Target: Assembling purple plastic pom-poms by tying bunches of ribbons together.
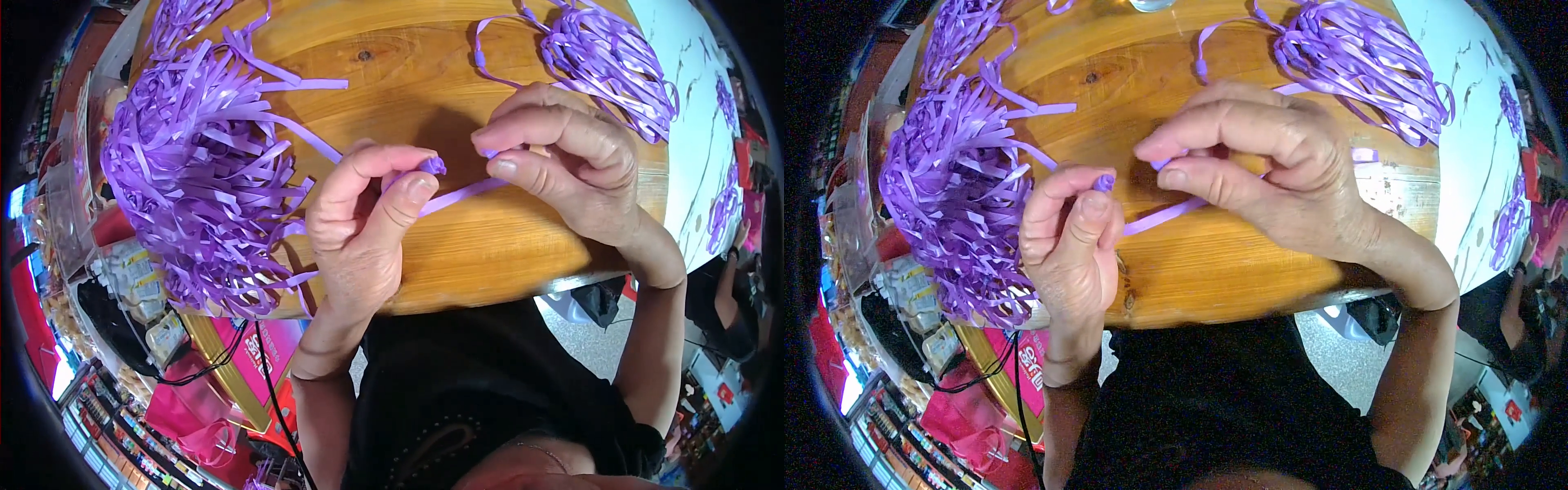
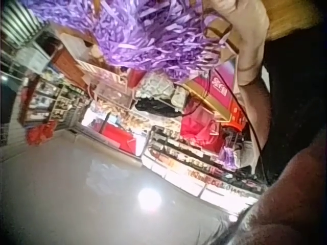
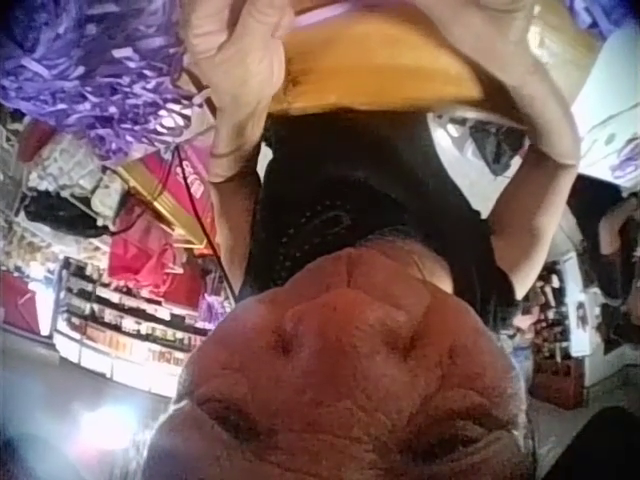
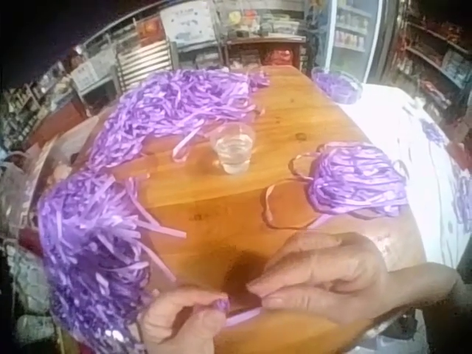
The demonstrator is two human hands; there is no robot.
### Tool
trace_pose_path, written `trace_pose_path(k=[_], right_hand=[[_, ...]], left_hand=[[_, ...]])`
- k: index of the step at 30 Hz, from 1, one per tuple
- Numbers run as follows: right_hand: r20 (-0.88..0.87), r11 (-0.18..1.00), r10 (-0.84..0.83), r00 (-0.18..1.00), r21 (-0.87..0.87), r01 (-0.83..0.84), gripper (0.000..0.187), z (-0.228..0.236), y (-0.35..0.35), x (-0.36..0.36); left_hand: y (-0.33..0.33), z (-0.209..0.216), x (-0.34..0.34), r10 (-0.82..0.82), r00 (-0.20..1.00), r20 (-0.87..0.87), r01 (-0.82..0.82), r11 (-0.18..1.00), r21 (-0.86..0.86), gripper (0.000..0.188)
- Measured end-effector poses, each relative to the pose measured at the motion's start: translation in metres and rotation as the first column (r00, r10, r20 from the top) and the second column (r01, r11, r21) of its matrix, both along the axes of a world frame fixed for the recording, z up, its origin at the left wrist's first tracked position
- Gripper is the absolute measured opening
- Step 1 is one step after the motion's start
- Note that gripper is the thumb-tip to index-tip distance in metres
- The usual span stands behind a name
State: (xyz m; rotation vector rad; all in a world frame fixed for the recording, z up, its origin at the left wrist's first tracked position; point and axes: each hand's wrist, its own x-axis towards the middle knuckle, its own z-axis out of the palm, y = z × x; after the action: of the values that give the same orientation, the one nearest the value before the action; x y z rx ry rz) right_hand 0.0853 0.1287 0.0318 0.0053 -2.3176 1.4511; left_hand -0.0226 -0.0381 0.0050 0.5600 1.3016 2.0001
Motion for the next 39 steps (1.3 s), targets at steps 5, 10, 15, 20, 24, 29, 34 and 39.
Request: trace_pose_path(k=[5, 10, 15, 20, 24, 29, 34, 39], right_hand=[[-0.061, 1.000, 0.001, 0.998, 0.023, 0.000, 0.020, 0.001, -0.007, -0.001], [-0.106, 0.997, 0.026, 0.994, 0.069, -0.018, 0.021, -0.002, -0.005, -0.004], [-0.177, 0.984, 0.042, 0.983, 0.176, -0.011, 0.020, -0.008, -0.003, -0.004], [-0.151, 0.989, 0.049, 0.987, 0.144, -0.027, 0.020, -0.014, 0.001, -0.005], [-0.146, 0.985, 0.046, 0.988, 0.172, -0.021, 0.020, -0.011, 0.001, -0.003], [-0.150, 0.978, 0.081, 0.985, 0.204, -0.050, 0.021, -0.009, 0.000, -0.005], [-0.130, 0.979, 0.082, 0.988, 0.196, -0.055, 0.022, -0.009, -0.002, -0.004], [-0.131, 0.987, 0.077, 0.988, 0.152, -0.057, 0.024, -0.012, -0.002, -0.001]], left_hand=[[0.000, 0.000, 0.004, 0.010, 0.996, -0.084, -0.010, 1.000, 0.002, 0.016], [0.000, 0.002, 0.012, 0.027, 0.996, -0.086, -0.028, 0.999, -0.021, 0.014], [0.004, -0.001, 0.013, 0.042, 0.995, -0.094, -0.043, 0.999, -0.008, 0.013], [0.004, -0.005, 0.014, 0.057, 0.985, -0.161, -0.065, 0.997, -0.045, 0.016], [0.002, -0.008, 0.014, 0.082, 0.814, -0.575, -0.124, 0.992, -0.034, 0.022], [-0.002, -0.008, 0.010, 0.064, 0.709, -0.703, -0.152, 0.986, -0.064, 0.024], [0.000, -0.007, 0.010, 0.117, 0.692, -0.713, -0.167, 0.986, 0.001, 0.021], [0.000, -0.005, 0.007, 0.076, 0.670, -0.738, -0.145, 0.989, -0.030, 0.018]])
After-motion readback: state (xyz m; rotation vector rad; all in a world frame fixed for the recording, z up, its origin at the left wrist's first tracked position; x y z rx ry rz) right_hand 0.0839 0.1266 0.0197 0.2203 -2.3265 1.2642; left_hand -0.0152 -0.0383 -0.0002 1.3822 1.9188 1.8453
